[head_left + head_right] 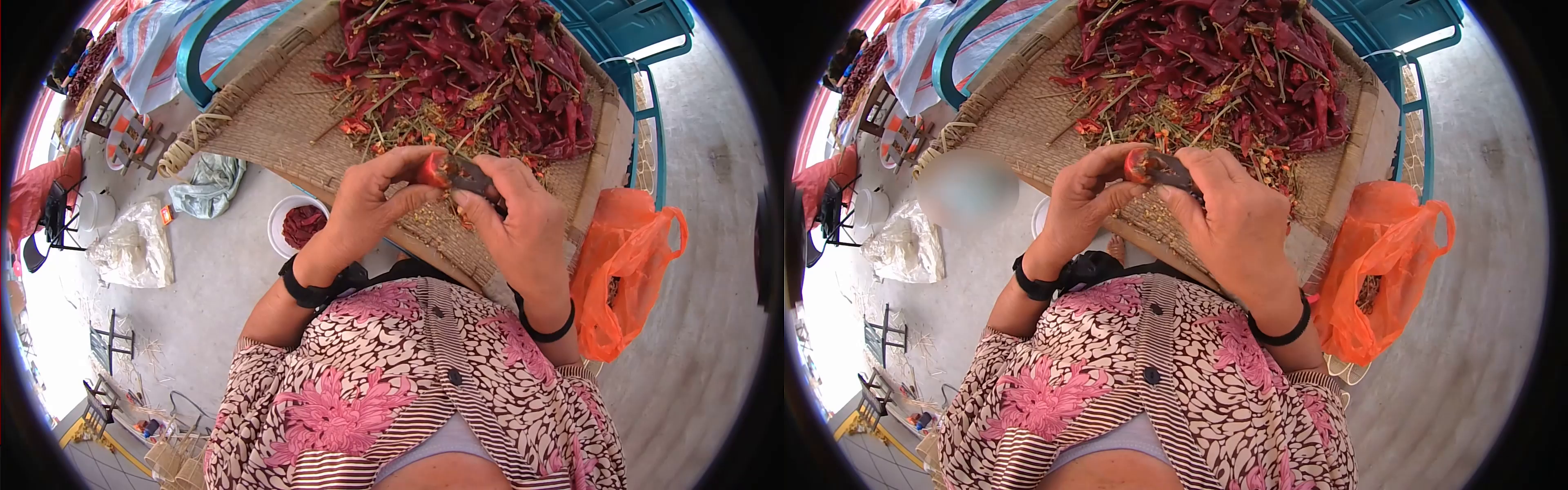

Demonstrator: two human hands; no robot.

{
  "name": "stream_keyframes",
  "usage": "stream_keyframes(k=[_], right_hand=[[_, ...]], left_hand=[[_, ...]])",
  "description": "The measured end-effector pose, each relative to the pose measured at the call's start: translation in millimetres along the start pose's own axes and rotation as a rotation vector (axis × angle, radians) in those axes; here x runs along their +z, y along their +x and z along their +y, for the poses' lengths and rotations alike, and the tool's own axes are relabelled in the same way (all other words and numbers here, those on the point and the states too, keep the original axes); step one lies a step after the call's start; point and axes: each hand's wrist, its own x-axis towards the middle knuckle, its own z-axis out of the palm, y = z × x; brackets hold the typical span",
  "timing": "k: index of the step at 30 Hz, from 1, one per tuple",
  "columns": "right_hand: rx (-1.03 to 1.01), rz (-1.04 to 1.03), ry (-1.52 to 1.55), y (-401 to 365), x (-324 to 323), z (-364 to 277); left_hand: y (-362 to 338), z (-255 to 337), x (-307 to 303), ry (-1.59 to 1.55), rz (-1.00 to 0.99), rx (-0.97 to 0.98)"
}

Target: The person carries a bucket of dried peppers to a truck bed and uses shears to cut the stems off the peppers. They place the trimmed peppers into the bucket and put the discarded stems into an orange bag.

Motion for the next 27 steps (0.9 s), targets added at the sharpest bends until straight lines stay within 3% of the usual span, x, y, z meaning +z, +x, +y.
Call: stream_keyframes(k=[3,6,8,11,14,20,24,27], right_hand=[[0.008,0.023,-0.012,0.0,2.8,0.9],[0.009,0.031,-0.005,-0.1,4.4,1.2],[0.001,0.021,-0.018,0.2,4.3,2.6],[-0.006,-0.011,0.152,-0.9,6.8,9.0],[0.228,-0.203,0.599,-5.2,5.6,15.9],[0.058,-0.09,0.196,-16.4,13.1,12.5],[0.483,-0.069,0.887,-18.6,2.6,23.0],[0.523,-0.052,0.668,-11.2,-11.8,49.6]], left_hand=[[1.2,-2.7,5.7,-0.014,0.061,0.027],[0.8,2.0,7.0,-0.07,0.012,-0.074],[0.2,-1.1,7.0,0.048,0.018,0.012],[0.5,0.8,4.8,0.167,0.002,0.066],[0.5,11.2,1.2,0.243,-0.031,0.074],[-13.1,21.4,-9.8,0.451,-0.094,-0.019],[-32.6,20.7,-23.2,0.489,-0.056,-0.118],[-57.4,14.7,-41.7,0.471,-0.053,-0.276]])
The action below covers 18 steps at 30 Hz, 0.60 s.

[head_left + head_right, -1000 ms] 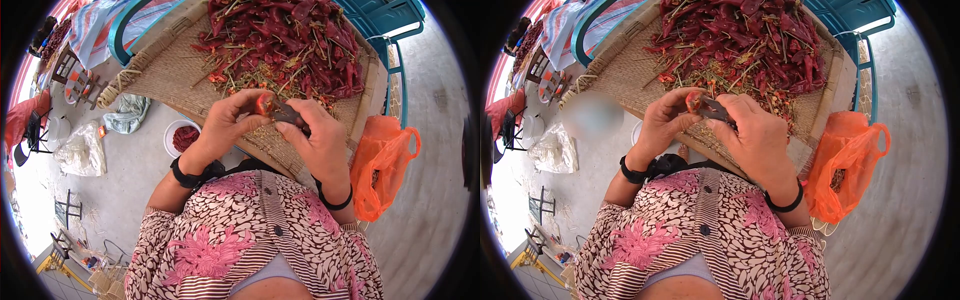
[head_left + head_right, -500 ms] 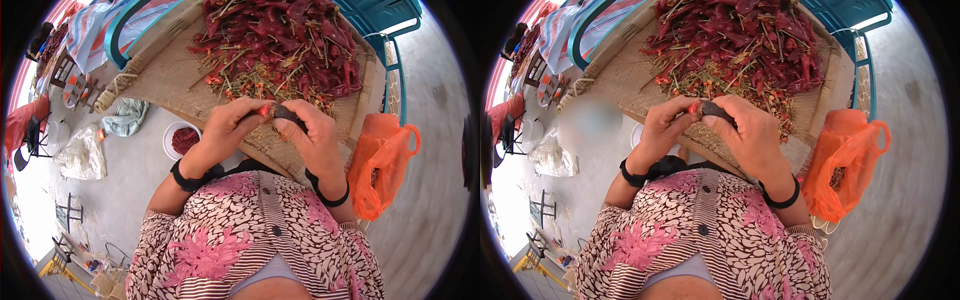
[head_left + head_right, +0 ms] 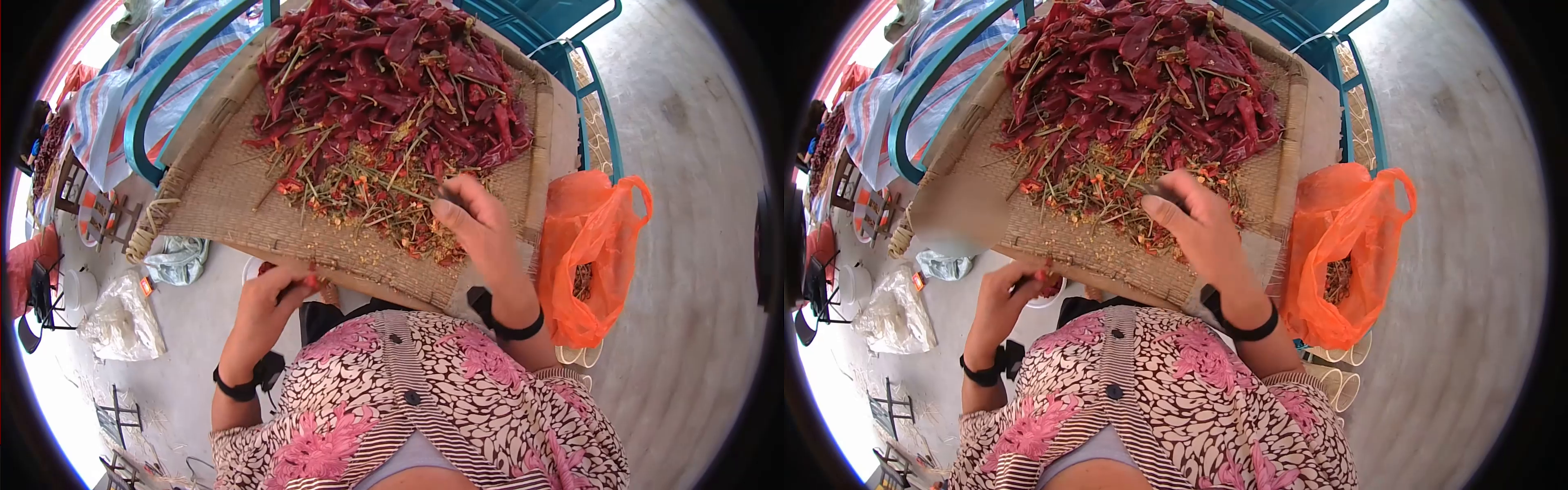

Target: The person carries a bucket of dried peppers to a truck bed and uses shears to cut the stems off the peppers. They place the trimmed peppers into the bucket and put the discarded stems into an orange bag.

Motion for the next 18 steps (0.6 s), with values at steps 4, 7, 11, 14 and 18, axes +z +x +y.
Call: stream_keyframes(k=[4,7,11,14,18], right_hand=[[-0.029,0.539,-0.489,40.2,-37.5,49.7],[-0.053,0.723,-0.794,68.6,-66.8,66.6],[-0.044,0.67,-0.974,112.0,-96.8,96.4],[-0.052,0.578,-1.074,132.9,-113.9,125.9],[0.155,0.578,-1.247,139.8,-114.0,129.3]], left_hand=[[-26.3,-63.1,-20.8,0.126,-0.156,-0.215],[-39.0,-155.7,-21.1,0.451,-0.163,-0.392],[-35.4,-286.0,-9.4,0.523,-0.077,-0.576],[-31.2,-328.0,-1.0,0.573,-0.034,-0.497],[-29.1,-344.5,6.4,0.311,0.241,-0.415]])
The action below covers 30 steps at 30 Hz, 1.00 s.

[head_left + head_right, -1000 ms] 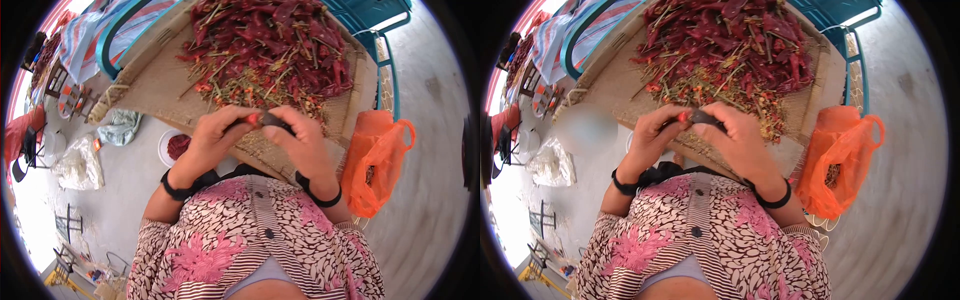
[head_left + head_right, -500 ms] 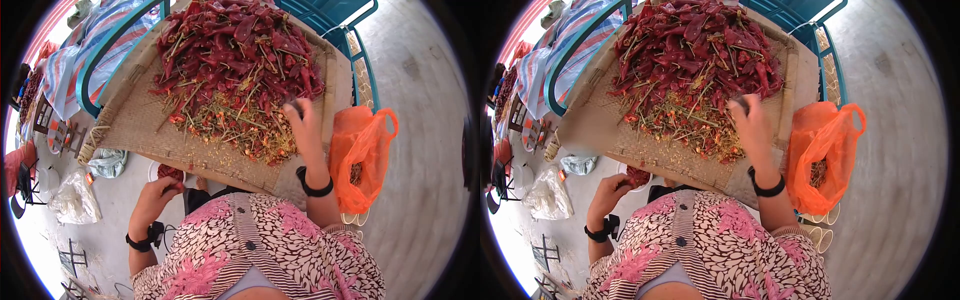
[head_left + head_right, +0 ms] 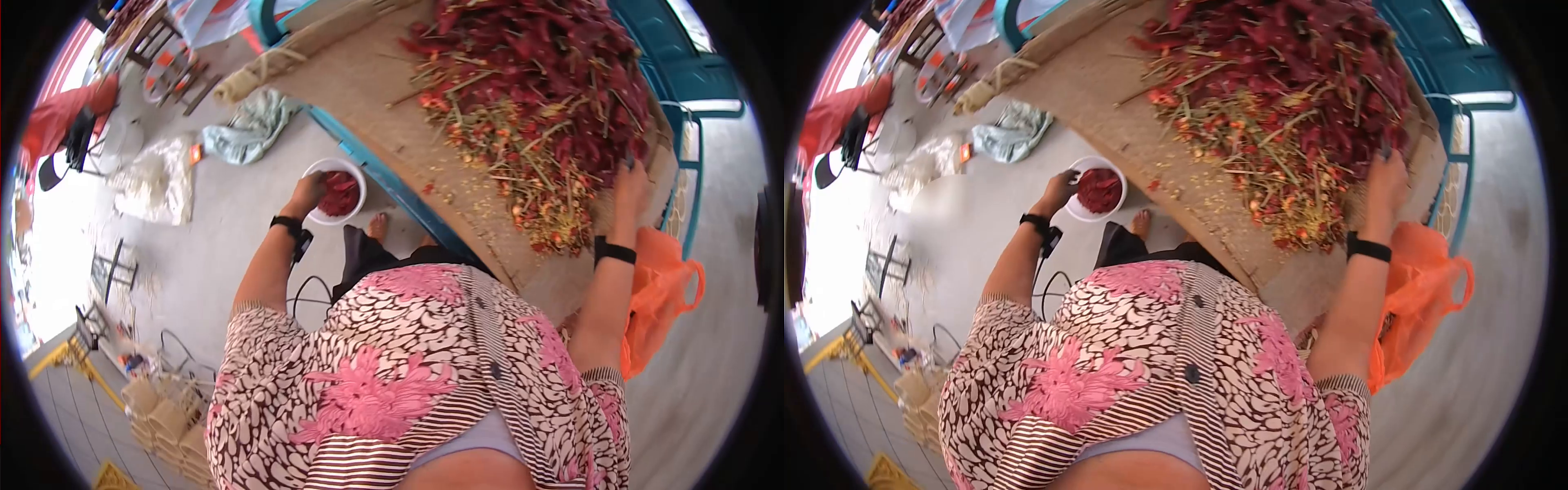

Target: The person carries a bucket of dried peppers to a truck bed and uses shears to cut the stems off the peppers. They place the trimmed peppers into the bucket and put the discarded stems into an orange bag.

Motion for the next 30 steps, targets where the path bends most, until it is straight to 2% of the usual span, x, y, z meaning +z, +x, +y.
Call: stream_keyframes(k=[3,6,7,10,13,15,18,19,21,22,24,28,30], right_hand=[[0.01,0.083,0.024,-5.8,-5.5,-1.6],[0.139,0.095,0.216,1.9,-8.2,15.0],[0.036,0.258,0.274,10.4,5.8,33.5],[0.43,0.027,1.369,19.1,15.2,54.6],[0.56,-0.113,1.66,-13.7,-23.0,9.3],[0.493,0.023,1.712,-20.1,-25.7,9.0],[0.092,0.143,1.114,-15.4,-16.3,-0.2],[0.312,0.04,1.53,-28.7,-40.4,-17.3],[0.274,0.167,1.559,-33.7,-56.8,-22.9],[0.326,0.097,1.635,-36.6,-65.0,-27.1],[0.437,-0.06,1.789,-47.4,-79.8,-36.6],[0.291,-0.203,1.844,-67.9,-83.8,-53.0],[0.178,-0.278,1.889,-76.6,-78.3,-60.2]], left_hand=[[-6.4,8.1,-13.5,0.113,0.165,-0.079],[-13.0,21.3,-49.7,-0.027,0.02,-0.131],[-15.5,29.0,-63.8,-0.054,-0.111,-0.113],[-42.3,110.3,-114.5,-0.216,-0.304,-0.17],[-61.9,185.9,-149.8,-0.347,-0.481,-0.02],[-70.4,234.6,-167.1,-0.469,-0.565,0.078],[-73.1,285.6,-165.4,-0.627,-0.572,0.209],[-72.2,301.1,-161.0,-0.624,-0.565,0.246],[-70.0,334.1,-154.7,-0.742,-0.636,0.229],[-67.5,346.1,-151.5,-0.783,-0.691,0.205],[-59.4,368.4,-136.8,-0.734,-0.657,0.356],[-37.5,402.5,-105.2,-0.656,-0.626,0.508],[-24.4,416.0,-84.2,-0.704,-0.523,0.531]])
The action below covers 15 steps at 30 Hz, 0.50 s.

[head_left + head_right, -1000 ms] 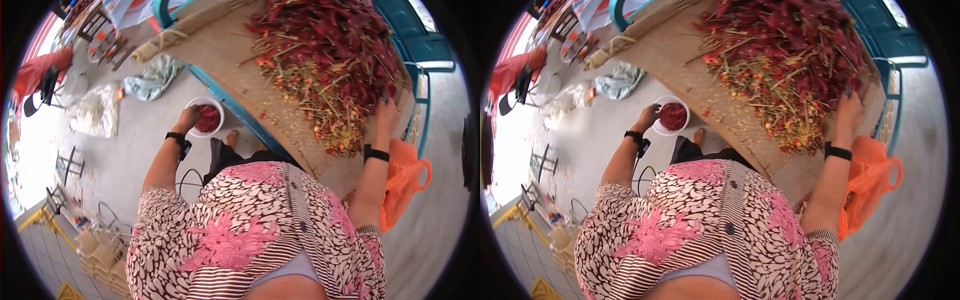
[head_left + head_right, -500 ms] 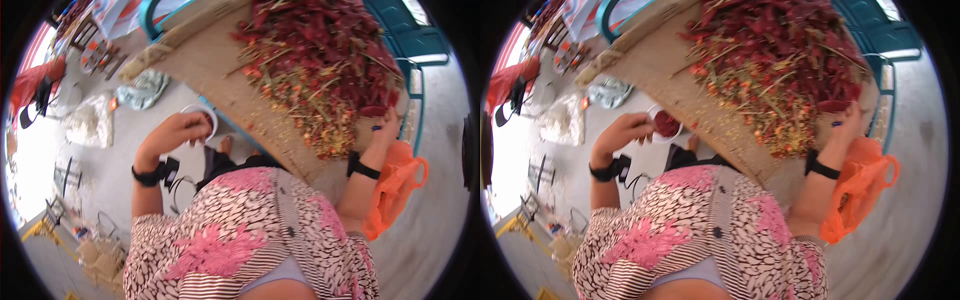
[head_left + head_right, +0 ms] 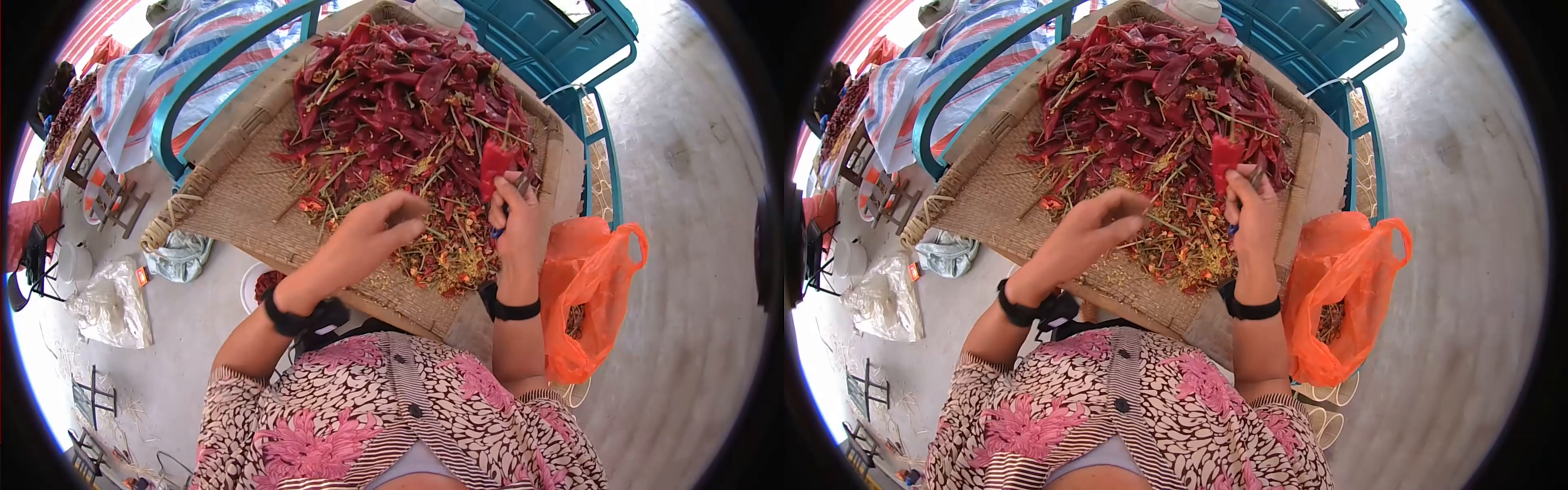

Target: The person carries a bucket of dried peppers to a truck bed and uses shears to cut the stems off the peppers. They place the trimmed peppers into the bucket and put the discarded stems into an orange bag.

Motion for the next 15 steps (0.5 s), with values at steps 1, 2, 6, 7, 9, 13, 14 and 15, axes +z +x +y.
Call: stream_keyframes(k=[1,2,6,7,9,13,14,15], right_hand=[[0.024,-0.058,-0.03,-3.1,3.4,1.8],[0.047,-0.099,-0.04,-6.3,7.6,4.5],[0.123,-0.295,-0.183,-18.2,23.6,10.1],[0.148,-0.352,-0.224,-21.0,27.0,8.2],[0.047,-0.4,-0.36,-28.3,36.0,5.0],[-0.184,-0.24,-0.364,-45.6,48.8,-10.6],[-0.271,-0.271,-0.474,-48.3,53.6,-12.0],[-0.359,-0.302,-0.585,-49.3,58.4,-12.4]], left_hand=[[10.6,-4.5,5.6,-0.002,0.049,0.03],[19.4,-7.4,10.7,-0.064,0.069,0.063],[39.1,-18.4,22.9,-0.234,0.116,0.175],[40.3,-20.1,21.9,-0.238,0.091,0.179],[38.1,-23.2,25.4,-0.158,0.139,0.243],[20.6,-18.3,25.8,0.081,0.243,0.152],[19.3,-22.3,26.8,0.144,0.266,0.215],[18.4,-26.1,27.3,0.207,0.288,0.278]])
